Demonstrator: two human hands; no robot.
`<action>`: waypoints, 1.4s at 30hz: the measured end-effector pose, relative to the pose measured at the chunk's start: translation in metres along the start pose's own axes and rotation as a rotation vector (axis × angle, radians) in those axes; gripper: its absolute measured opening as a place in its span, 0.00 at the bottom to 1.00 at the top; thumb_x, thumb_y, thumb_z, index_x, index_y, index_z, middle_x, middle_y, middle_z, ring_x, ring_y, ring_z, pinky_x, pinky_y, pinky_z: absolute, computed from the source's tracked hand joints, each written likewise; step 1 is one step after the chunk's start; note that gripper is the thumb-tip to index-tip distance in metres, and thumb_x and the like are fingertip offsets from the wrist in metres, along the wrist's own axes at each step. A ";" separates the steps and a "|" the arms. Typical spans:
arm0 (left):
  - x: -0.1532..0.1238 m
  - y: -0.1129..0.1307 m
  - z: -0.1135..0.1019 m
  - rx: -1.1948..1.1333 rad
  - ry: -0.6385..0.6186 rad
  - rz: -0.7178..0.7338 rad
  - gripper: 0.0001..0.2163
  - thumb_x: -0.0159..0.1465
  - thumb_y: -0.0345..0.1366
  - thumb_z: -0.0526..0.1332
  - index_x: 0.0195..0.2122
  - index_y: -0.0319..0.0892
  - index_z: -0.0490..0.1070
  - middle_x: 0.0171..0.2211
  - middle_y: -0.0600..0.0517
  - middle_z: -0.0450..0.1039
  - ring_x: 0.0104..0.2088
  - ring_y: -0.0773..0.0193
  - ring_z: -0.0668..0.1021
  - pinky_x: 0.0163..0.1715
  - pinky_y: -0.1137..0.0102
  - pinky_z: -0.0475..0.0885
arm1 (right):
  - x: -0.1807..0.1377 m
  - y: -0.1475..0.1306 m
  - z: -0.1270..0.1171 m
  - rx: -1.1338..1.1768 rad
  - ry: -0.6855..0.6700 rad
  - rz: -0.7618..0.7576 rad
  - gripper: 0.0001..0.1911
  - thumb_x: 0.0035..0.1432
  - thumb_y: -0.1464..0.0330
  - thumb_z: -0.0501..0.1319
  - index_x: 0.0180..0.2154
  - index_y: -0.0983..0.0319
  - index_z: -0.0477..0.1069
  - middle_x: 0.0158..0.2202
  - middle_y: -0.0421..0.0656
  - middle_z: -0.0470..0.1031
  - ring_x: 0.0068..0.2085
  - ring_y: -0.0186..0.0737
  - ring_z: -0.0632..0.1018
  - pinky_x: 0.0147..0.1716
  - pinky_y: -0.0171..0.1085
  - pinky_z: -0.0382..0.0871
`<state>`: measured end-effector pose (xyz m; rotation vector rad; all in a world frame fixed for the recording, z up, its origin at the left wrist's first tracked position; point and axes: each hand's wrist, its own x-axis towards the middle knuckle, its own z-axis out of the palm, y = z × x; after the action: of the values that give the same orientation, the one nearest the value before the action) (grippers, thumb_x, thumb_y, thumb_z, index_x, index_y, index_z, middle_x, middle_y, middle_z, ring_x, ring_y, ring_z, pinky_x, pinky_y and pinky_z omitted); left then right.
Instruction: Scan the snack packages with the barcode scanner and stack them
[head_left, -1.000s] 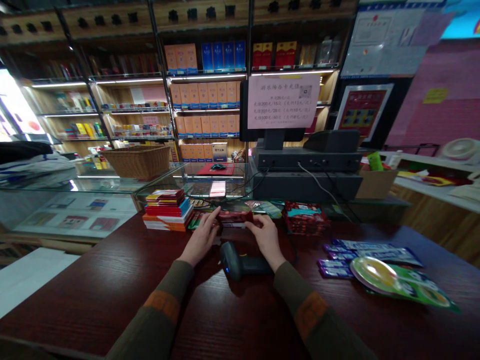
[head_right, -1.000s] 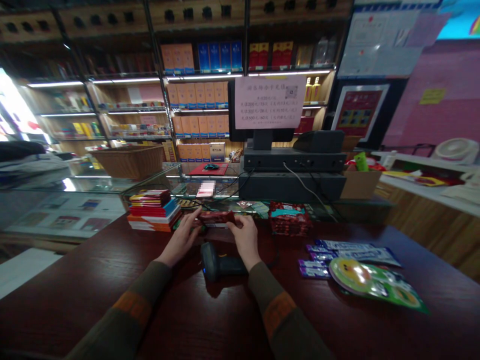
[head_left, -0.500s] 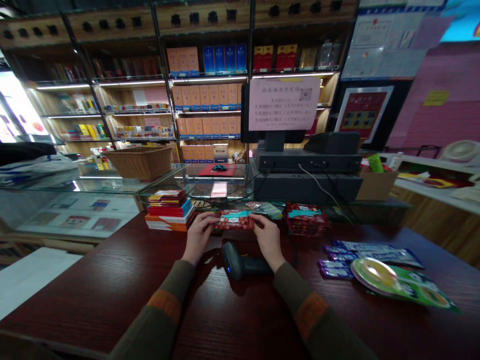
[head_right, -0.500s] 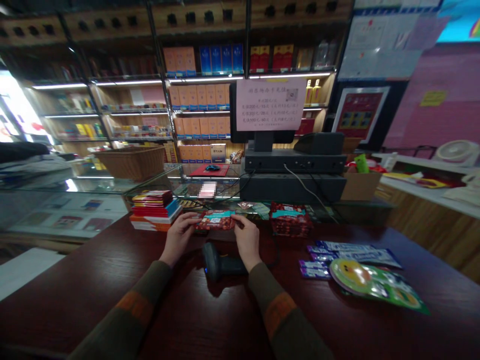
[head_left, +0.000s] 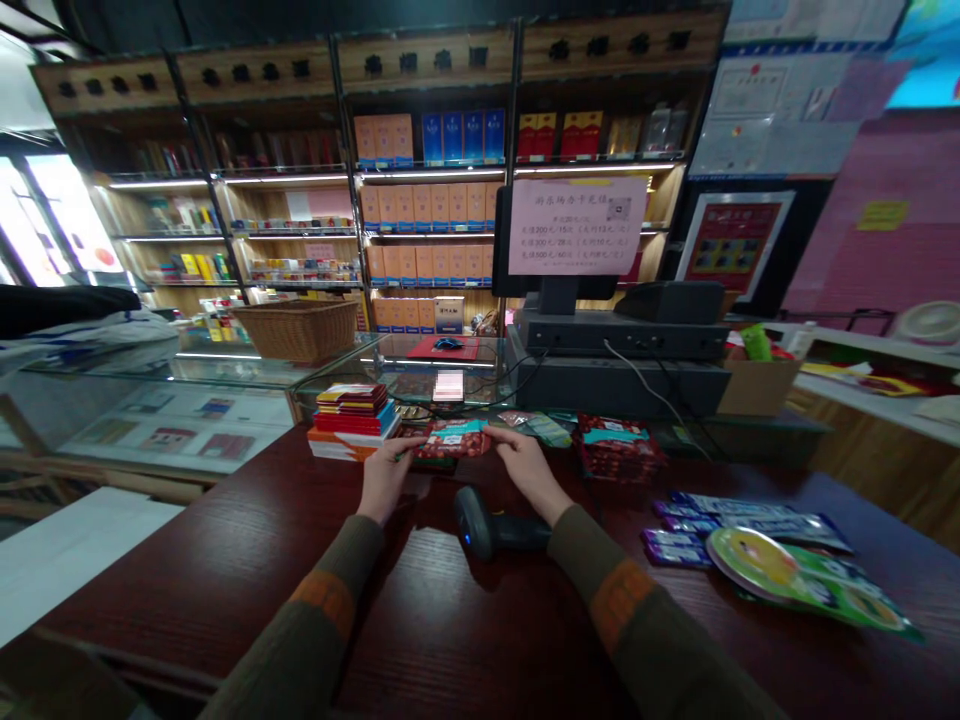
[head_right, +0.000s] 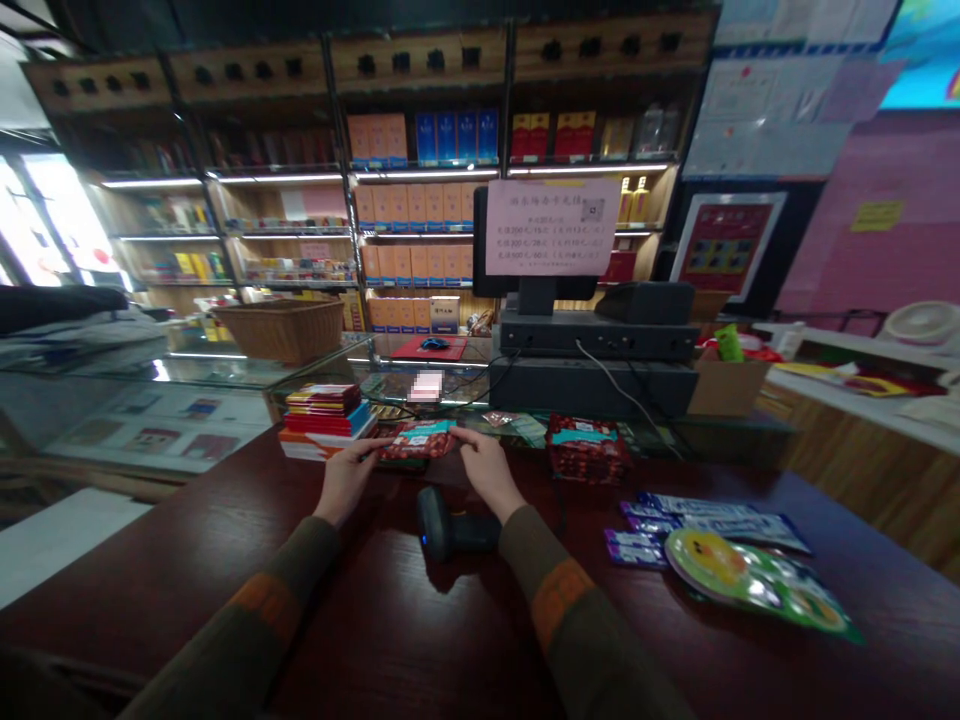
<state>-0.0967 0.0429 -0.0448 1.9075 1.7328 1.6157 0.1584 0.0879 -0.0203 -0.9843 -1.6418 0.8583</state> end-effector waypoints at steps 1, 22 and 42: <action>0.002 -0.003 -0.003 0.014 0.005 0.011 0.14 0.62 0.32 0.59 0.44 0.49 0.82 0.42 0.52 0.82 0.44 0.59 0.81 0.50 0.62 0.75 | 0.002 -0.003 0.002 0.014 -0.016 0.019 0.24 0.52 0.72 0.54 0.47 0.56 0.81 0.51 0.39 0.81 0.56 0.45 0.78 0.63 0.48 0.62; 0.012 -0.043 -0.009 0.183 -0.014 0.068 0.26 0.55 0.28 0.59 0.57 0.41 0.74 0.43 0.44 0.77 0.47 0.53 0.74 0.53 0.54 0.73 | 0.032 -0.005 0.055 0.195 -0.302 0.143 0.23 0.56 0.48 0.61 0.36 0.60 0.82 0.41 0.46 0.84 0.46 0.50 0.81 0.51 0.49 0.72; -0.002 -0.027 0.005 0.491 -0.186 0.163 0.30 0.53 0.20 0.53 0.60 0.34 0.67 0.57 0.40 0.73 0.55 0.52 0.72 0.59 0.54 0.66 | 0.051 0.028 0.069 0.075 -0.393 0.183 0.24 0.64 0.49 0.55 0.43 0.56 0.81 0.47 0.43 0.82 0.56 0.49 0.77 0.59 0.48 0.67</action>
<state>-0.1101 0.0535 -0.0659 2.3727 2.0790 1.0677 0.0892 0.1403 -0.0430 -0.9666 -1.8485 1.2916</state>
